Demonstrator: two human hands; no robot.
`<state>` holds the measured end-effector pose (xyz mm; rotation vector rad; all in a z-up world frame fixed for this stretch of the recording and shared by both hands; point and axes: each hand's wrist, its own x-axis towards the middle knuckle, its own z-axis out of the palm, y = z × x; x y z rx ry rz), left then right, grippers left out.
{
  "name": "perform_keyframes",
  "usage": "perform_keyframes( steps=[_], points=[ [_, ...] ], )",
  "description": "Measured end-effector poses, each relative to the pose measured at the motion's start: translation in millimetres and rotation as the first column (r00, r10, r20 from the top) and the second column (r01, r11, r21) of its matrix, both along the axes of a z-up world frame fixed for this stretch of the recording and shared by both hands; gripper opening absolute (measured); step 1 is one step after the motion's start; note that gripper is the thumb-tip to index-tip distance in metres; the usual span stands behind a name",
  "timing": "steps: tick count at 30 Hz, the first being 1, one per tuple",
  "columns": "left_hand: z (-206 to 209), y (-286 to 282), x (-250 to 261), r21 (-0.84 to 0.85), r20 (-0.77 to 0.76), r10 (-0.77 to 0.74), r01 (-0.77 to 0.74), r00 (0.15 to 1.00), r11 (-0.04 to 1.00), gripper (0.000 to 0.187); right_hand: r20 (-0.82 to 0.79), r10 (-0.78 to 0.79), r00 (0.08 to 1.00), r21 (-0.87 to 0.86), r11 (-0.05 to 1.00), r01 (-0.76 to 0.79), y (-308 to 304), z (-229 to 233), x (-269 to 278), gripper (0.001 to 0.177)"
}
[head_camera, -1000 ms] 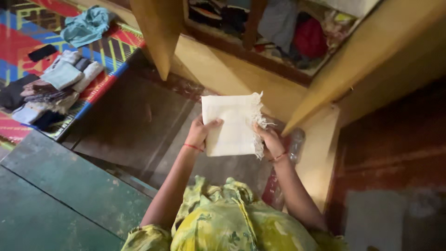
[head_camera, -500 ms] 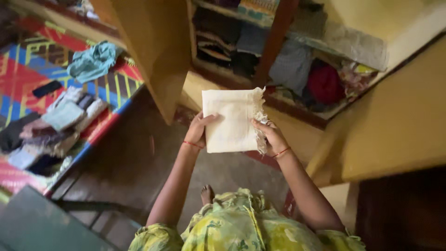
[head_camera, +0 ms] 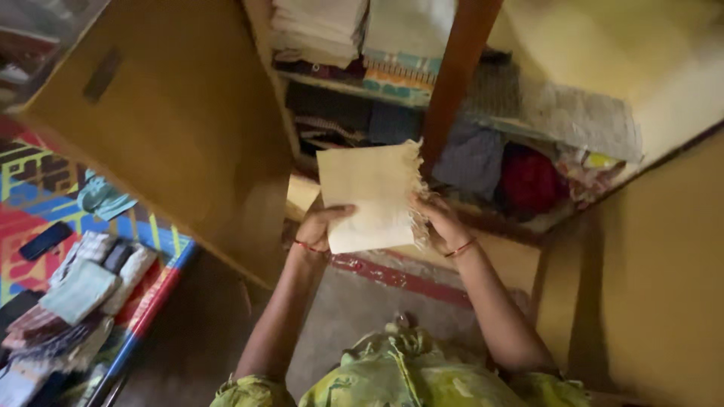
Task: The person smooths and folds a piece of cloth on a green wooden surface, then places the folded cloth into a wooden cabinet.
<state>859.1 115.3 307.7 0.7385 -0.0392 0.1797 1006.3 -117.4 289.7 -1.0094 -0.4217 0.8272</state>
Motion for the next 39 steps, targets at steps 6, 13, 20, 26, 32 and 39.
perform_keyframes(
  steps=[6, 13, 20, 26, 32, 39],
  points=[
    [14.6, 52.0, 84.2, 0.051, -0.037, 0.238, -0.236, 0.971, 0.970, 0.065, 0.219, -0.165, 0.962, 0.112, 0.983, 0.143, -22.9, 45.0, 133.6, 0.037],
    [45.4, 101.4, 171.4, 0.099, 0.183, 0.135, -0.155, 0.974, 0.983, 0.057, 0.687, -0.060, 0.724, -0.048, 0.991, 0.127, 13.7, 97.5, 186.9, 0.057],
    [72.7, 118.5, 205.0, 0.151, 0.162, 0.052, -0.077, 0.985, 0.985, 0.061, 0.401, -0.035, 0.915, 0.110, 0.994, -0.010, 86.6, 101.0, 175.2, 0.082],
    [100.8, 145.4, 274.0, 0.327, 0.162, 0.129, -0.177, 0.978, 0.928, 0.066, 0.981, -0.185, 0.052, 0.147, 0.897, 0.417, 119.7, 122.1, 194.2, 0.069],
    [145.5, 160.9, 353.5, 0.396, 0.156, 0.059, -0.117, 0.986, 0.911, 0.073, 0.966, -0.236, -0.104, 0.234, 0.627, 0.743, 168.1, 153.5, 206.2, 0.082],
    [116.5, 159.3, 462.2, 0.491, 0.320, 0.046, -0.207, 0.946, 0.846, 0.068, 0.983, -0.021, -0.184, 0.182, 0.289, 0.940, 188.7, 177.9, 223.3, 0.062]
  ],
)
